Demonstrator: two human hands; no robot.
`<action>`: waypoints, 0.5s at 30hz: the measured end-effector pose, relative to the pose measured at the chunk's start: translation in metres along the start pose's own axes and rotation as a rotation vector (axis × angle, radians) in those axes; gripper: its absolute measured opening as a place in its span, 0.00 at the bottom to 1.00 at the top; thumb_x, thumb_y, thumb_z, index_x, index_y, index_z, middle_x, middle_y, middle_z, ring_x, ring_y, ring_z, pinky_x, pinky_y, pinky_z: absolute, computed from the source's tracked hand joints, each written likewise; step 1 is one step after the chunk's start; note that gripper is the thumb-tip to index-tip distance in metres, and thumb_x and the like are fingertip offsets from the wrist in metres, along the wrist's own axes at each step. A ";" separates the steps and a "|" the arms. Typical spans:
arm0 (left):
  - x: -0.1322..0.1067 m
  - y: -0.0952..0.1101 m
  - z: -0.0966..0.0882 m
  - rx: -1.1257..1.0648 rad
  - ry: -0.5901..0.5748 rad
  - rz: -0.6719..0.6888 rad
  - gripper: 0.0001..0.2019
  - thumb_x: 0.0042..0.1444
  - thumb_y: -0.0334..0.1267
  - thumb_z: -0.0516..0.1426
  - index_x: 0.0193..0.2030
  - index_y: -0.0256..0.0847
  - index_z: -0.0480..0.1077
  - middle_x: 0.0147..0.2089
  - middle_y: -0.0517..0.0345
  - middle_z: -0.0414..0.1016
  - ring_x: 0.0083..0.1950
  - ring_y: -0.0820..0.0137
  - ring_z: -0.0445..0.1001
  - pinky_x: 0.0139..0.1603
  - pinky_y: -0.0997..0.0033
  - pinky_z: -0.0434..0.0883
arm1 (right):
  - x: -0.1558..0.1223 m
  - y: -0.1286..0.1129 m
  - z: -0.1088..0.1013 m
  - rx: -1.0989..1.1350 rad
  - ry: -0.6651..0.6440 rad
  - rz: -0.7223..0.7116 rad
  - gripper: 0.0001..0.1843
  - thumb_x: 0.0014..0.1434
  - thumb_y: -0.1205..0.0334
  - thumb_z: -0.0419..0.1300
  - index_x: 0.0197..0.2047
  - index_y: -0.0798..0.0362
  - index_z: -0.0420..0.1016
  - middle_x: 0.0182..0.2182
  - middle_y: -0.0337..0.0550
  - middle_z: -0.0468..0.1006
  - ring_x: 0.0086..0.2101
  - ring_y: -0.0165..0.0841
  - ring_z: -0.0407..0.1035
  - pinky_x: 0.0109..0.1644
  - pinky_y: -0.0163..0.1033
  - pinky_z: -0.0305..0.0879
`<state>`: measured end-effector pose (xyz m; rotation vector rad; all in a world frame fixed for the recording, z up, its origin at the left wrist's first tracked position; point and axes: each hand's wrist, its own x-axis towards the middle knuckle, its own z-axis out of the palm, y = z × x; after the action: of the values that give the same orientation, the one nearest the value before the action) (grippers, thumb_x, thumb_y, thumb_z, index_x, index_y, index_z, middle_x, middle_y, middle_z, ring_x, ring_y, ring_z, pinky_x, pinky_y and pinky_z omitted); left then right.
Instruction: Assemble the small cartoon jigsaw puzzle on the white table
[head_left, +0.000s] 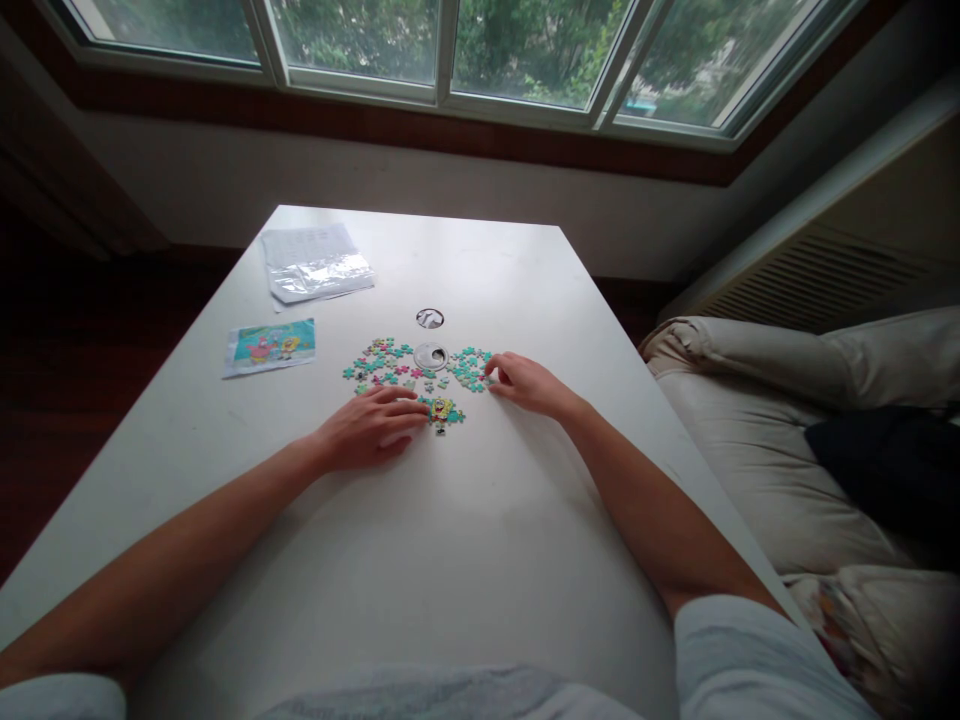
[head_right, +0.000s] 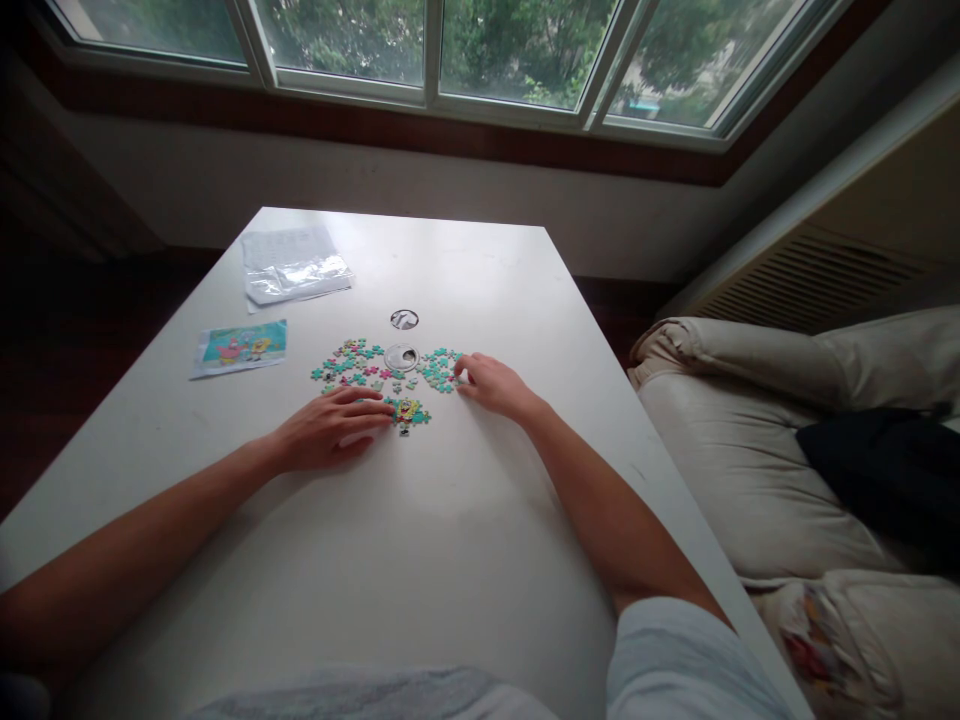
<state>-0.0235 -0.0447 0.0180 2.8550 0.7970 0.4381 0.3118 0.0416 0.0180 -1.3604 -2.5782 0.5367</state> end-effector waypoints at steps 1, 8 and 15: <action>0.000 0.001 0.000 0.000 -0.003 0.004 0.21 0.65 0.37 0.55 0.64 0.48 0.69 0.65 0.55 0.73 0.67 0.59 0.66 0.68 0.54 0.66 | 0.001 0.000 0.000 0.006 -0.007 -0.003 0.10 0.61 0.63 0.62 0.47 0.51 0.75 0.35 0.39 0.73 0.34 0.31 0.66 0.39 0.34 0.58; 0.001 0.003 0.000 -0.015 -0.003 0.015 0.20 0.65 0.37 0.55 0.63 0.47 0.71 0.63 0.54 0.75 0.66 0.60 0.68 0.68 0.55 0.67 | 0.003 0.003 0.001 0.032 -0.023 0.007 0.07 0.60 0.63 0.63 0.42 0.52 0.74 0.33 0.39 0.73 0.33 0.31 0.65 0.38 0.34 0.56; 0.001 0.004 -0.001 -0.050 -0.008 0.016 0.19 0.66 0.37 0.54 0.62 0.47 0.72 0.62 0.55 0.76 0.63 0.61 0.69 0.66 0.57 0.67 | 0.003 0.007 0.004 0.048 0.016 0.006 0.09 0.59 0.61 0.63 0.43 0.52 0.72 0.34 0.39 0.73 0.34 0.31 0.65 0.37 0.34 0.57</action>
<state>-0.0207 -0.0471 0.0198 2.8174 0.7520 0.4422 0.3141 0.0466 0.0114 -1.3520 -2.5324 0.5831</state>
